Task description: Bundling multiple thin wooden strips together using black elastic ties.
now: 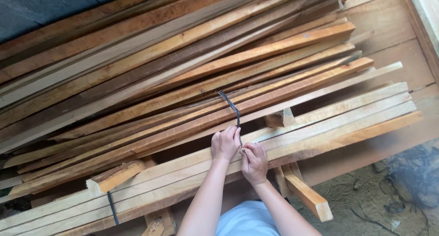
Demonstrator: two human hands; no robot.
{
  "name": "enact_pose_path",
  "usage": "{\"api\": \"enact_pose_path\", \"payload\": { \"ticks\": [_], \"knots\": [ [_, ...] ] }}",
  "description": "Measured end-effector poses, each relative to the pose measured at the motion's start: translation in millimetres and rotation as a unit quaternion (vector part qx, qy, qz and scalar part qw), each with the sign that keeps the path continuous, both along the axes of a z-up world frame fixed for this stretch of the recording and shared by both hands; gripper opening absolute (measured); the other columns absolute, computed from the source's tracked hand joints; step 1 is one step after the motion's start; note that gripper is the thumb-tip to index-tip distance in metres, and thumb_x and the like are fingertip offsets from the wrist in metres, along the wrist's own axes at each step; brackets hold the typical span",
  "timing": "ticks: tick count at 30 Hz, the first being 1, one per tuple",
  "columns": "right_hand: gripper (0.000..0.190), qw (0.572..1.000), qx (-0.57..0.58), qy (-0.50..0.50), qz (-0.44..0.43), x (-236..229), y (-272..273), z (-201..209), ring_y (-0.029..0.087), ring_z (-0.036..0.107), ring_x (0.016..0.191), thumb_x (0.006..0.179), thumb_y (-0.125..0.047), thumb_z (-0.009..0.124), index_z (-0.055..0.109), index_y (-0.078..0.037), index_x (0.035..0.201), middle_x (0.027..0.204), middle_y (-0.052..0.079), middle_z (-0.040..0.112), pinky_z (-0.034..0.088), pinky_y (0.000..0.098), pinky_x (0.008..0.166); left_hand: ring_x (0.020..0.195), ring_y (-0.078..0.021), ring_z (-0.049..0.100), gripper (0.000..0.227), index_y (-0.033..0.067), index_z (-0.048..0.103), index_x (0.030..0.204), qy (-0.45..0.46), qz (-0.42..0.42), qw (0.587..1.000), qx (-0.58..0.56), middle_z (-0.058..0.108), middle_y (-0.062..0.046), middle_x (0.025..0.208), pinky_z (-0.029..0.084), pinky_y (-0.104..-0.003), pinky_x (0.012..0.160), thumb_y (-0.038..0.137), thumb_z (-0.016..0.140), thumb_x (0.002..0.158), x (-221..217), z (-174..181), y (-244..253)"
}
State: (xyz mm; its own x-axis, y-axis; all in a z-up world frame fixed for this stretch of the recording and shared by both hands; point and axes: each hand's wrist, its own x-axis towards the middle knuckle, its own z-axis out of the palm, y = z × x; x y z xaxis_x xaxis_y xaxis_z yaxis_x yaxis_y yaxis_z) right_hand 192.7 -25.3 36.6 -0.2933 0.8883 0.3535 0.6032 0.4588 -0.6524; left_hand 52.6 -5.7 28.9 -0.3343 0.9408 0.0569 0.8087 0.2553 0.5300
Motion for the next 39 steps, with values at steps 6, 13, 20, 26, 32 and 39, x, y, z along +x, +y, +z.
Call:
{"api": "enact_pose_path", "payload": {
  "ticks": [6,13,20,26,32,39],
  "knots": [
    [0.021,1.000,-0.014,-0.003,0.017,-5.4,7.0,19.5,0.018,0.070,0.098,0.097,-0.024,0.067,0.070,-0.017,0.078,0.098,-0.008,0.071,0.053,0.0402,0.094,0.077,-0.0328,0.073,0.029,0.0219,0.070,0.079,-0.094,0.022,0.992,-0.082,0.069,-0.006,0.069,0.057,-0.048,0.064,0.041,0.059,0.098,-6.9,15.4,1.1],
    [0.030,0.966,-0.239,0.072,-0.064,-14.8,22.0,22.0,0.021,0.072,0.091,0.106,-0.021,0.057,0.070,-0.018,0.078,0.084,-0.005,0.075,0.045,0.0347,0.089,0.096,-0.0277,0.074,0.028,0.0294,0.076,0.091,-0.232,0.028,0.932,-0.278,0.076,0.009,0.073,0.057,-0.045,0.082,0.048,0.056,0.094,-20.7,25.3,11.1],
    [0.032,0.964,-0.256,0.071,0.008,0.8,14.5,21.7,0.022,0.072,0.088,0.104,-0.022,0.058,0.069,-0.020,0.074,0.078,-0.004,0.075,0.043,0.0334,0.092,0.093,-0.0272,0.075,0.031,0.0286,0.077,0.093,-0.189,0.039,0.939,-0.285,0.075,0.006,0.072,0.057,-0.042,0.081,0.048,0.054,0.094,-14.2,23.8,5.0],
    [0.020,0.991,-0.102,0.024,0.082,5.8,13.2,28.0,0.017,0.071,0.092,0.100,-0.019,0.063,0.068,-0.018,0.081,0.092,-0.007,0.076,0.045,0.0341,0.089,0.081,-0.0324,0.074,0.030,0.0251,0.072,0.082,-0.096,0.034,0.981,-0.164,0.073,-0.002,0.071,0.058,-0.045,0.070,0.046,0.055,0.096,-4.4,10.5,0.8],
    [0.016,0.996,-0.055,0.010,0.075,-3.6,17.7,25.7,0.020,0.070,0.092,0.098,-0.018,0.065,0.070,-0.014,0.083,0.098,-0.005,0.075,0.049,0.0357,0.084,0.069,-0.0227,0.073,0.028,0.0243,0.065,0.074,-0.014,0.012,1.000,-0.005,0.067,0.001,0.064,0.055,-0.035,0.060,0.038,0.059,0.098,-4.5,-9.1,0.0],
    [0.021,0.997,-0.065,0.022,0.040,-4.0,15.5,13.1,0.022,0.069,0.093,0.101,-0.021,0.063,0.069,-0.015,0.081,0.100,-0.003,0.071,0.051,0.0348,0.081,0.069,-0.0278,0.073,0.028,0.0233,0.066,0.075,-0.080,0.002,0.997,0.011,0.067,-0.002,0.063,0.057,-0.039,0.060,0.035,0.060,0.099,-9.9,9.0,7.0]
  ]
}}
